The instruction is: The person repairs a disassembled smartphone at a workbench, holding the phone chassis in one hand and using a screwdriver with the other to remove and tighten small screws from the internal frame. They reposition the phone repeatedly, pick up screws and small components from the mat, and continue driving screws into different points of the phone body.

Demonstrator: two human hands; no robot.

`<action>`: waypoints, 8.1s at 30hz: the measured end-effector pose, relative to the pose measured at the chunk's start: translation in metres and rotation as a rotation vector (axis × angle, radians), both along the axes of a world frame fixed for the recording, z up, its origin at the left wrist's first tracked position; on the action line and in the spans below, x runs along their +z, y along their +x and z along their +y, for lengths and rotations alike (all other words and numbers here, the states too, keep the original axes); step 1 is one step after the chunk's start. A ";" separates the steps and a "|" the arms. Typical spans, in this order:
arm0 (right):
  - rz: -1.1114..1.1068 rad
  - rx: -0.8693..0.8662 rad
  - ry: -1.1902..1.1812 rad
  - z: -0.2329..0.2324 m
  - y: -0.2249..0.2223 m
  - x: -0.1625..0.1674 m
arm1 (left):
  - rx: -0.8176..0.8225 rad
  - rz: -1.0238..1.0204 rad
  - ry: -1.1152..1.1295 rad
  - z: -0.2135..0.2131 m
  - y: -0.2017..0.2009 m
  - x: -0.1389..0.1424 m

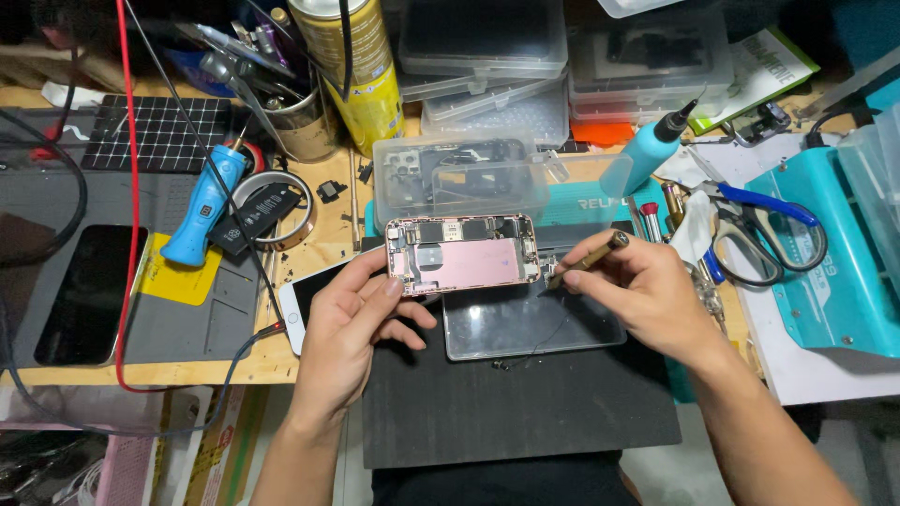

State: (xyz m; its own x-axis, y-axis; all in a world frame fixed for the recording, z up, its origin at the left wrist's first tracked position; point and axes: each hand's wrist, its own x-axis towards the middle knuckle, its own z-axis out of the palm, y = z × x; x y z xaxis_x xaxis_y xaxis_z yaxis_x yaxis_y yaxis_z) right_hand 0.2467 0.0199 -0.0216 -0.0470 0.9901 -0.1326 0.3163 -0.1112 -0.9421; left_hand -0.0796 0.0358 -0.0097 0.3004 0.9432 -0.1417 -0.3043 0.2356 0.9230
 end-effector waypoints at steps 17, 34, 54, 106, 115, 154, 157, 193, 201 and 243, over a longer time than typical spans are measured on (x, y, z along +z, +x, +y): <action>0.307 -0.341 0.311 -0.016 0.019 0.037 | -0.161 0.101 -0.035 -0.002 0.028 -0.014; 0.192 -0.066 0.230 -0.005 0.007 0.021 | 0.005 0.027 0.029 0.000 -0.006 0.008; -0.015 0.117 0.235 -0.008 -0.004 0.034 | -0.030 0.063 0.026 -0.001 -0.004 0.009; 0.527 0.094 0.469 -0.007 -0.038 0.036 | -0.049 0.415 0.427 0.005 0.056 0.029; 0.573 0.131 0.489 -0.012 -0.041 0.031 | 0.024 0.343 0.450 0.001 0.058 0.022; 0.384 0.055 0.629 -0.023 -0.048 0.039 | 0.216 0.525 0.780 -0.009 0.059 0.033; 0.392 0.062 0.620 -0.024 -0.047 0.039 | 0.197 0.501 0.745 -0.009 0.059 0.033; 0.400 0.056 0.594 -0.023 -0.050 0.038 | 0.180 0.489 0.714 -0.008 0.061 0.030; 0.360 0.107 0.610 -0.020 -0.050 0.044 | 0.113 0.714 0.542 -0.011 0.036 0.027; 0.362 0.040 0.601 -0.011 -0.041 0.042 | 0.137 0.299 0.041 -0.019 0.019 -0.014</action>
